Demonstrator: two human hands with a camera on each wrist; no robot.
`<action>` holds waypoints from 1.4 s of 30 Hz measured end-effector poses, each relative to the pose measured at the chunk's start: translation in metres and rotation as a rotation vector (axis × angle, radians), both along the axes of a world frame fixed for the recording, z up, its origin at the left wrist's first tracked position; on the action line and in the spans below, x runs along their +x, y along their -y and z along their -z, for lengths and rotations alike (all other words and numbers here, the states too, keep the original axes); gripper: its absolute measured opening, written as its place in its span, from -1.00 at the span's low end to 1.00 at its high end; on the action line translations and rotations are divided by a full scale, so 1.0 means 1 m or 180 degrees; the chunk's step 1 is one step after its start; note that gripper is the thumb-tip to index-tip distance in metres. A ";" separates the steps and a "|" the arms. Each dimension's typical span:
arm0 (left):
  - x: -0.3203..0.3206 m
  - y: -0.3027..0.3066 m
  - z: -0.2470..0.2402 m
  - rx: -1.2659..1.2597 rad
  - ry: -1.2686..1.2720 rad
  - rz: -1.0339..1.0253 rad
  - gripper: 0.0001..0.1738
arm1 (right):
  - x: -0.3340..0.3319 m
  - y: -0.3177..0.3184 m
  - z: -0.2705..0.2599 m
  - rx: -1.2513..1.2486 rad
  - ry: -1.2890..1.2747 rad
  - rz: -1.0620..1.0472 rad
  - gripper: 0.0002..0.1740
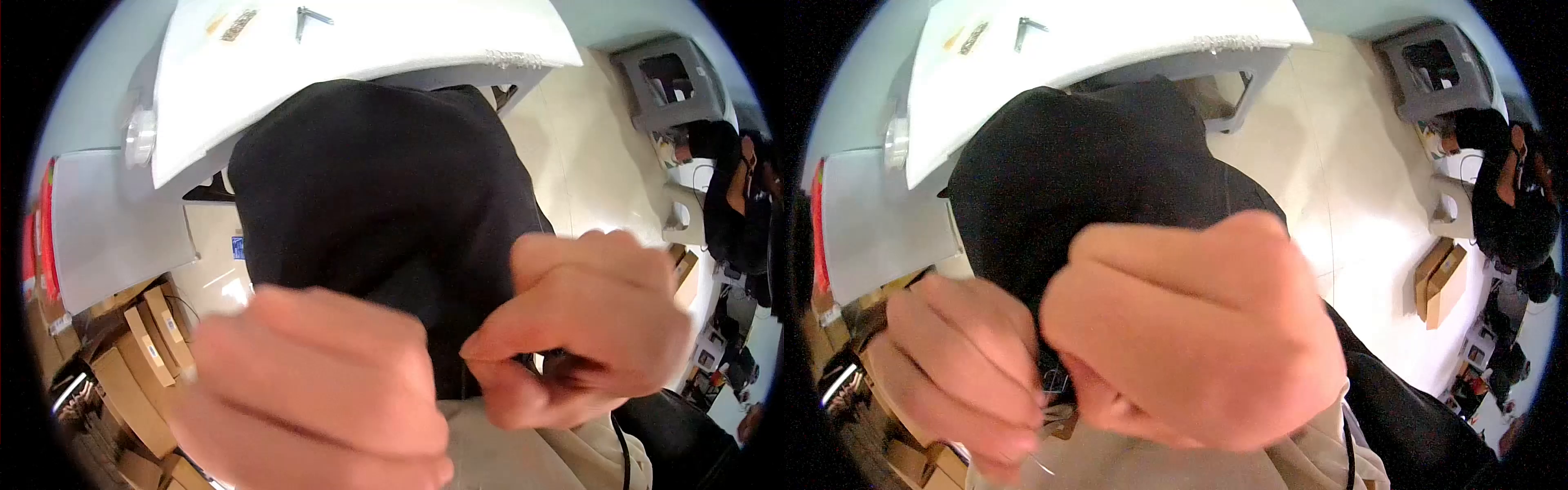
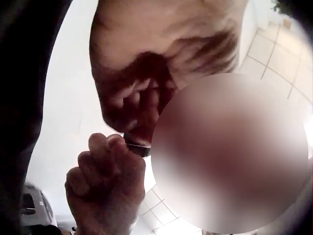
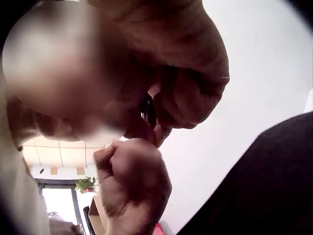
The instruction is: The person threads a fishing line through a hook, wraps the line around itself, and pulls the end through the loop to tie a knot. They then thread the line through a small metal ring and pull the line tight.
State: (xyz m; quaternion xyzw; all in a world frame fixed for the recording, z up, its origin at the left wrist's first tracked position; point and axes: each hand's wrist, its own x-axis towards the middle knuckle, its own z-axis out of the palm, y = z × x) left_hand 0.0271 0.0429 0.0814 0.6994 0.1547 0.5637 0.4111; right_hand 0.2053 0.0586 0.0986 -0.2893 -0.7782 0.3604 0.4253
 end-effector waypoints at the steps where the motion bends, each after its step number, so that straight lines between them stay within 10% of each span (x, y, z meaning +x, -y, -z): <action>1: 0.001 0.001 -0.001 -0.0057 -0.0117 -0.0353 -0.87 | 0.003 0.001 0.002 0.0093 0.0156 -0.0135 -0.91; 10: 0.036 0.021 0.003 0.0085 -0.0007 -0.1074 -0.80 | 0.008 -0.005 -0.009 0.0174 0.0252 -0.0107 -0.89; 14: -0.006 -0.002 -0.014 0.0000 -0.0434 0.0131 -0.71 | 0.005 0.004 -0.006 0.0617 0.0761 0.0094 -0.87; 19: 0.022 0.006 -0.007 0.0483 -0.0893 -0.2006 -0.77 | -0.003 0.012 -0.027 0.0289 0.0524 -0.0105 -0.85; 23: 0.006 -0.002 -0.011 0.0454 -0.0078 0.0279 -0.74 | 0.002 -0.016 -0.021 0.0013 0.0185 -0.0159 -0.86; 32: 0.002 0.005 0.007 0.0440 -0.0342 -0.1780 -0.73 | -0.009 0.007 -0.014 -0.0200 0.0188 -0.0963 -0.84; 35: 0.038 0.010 0.002 0.0238 0.0176 -0.2138 -0.73 | -0.012 -0.019 -0.062 -0.0600 0.1694 -0.1726 -0.83; 39: 0.060 0.018 0.005 0.0063 0.0900 -0.2778 -0.71 | -0.004 -0.005 -0.029 -0.0112 0.0468 0.0178 -0.82; 42: 0.015 0.012 0.000 0.0192 0.0438 -0.0832 -0.75 | -0.008 -0.009 -0.021 -0.0218 0.0165 0.0508 -0.82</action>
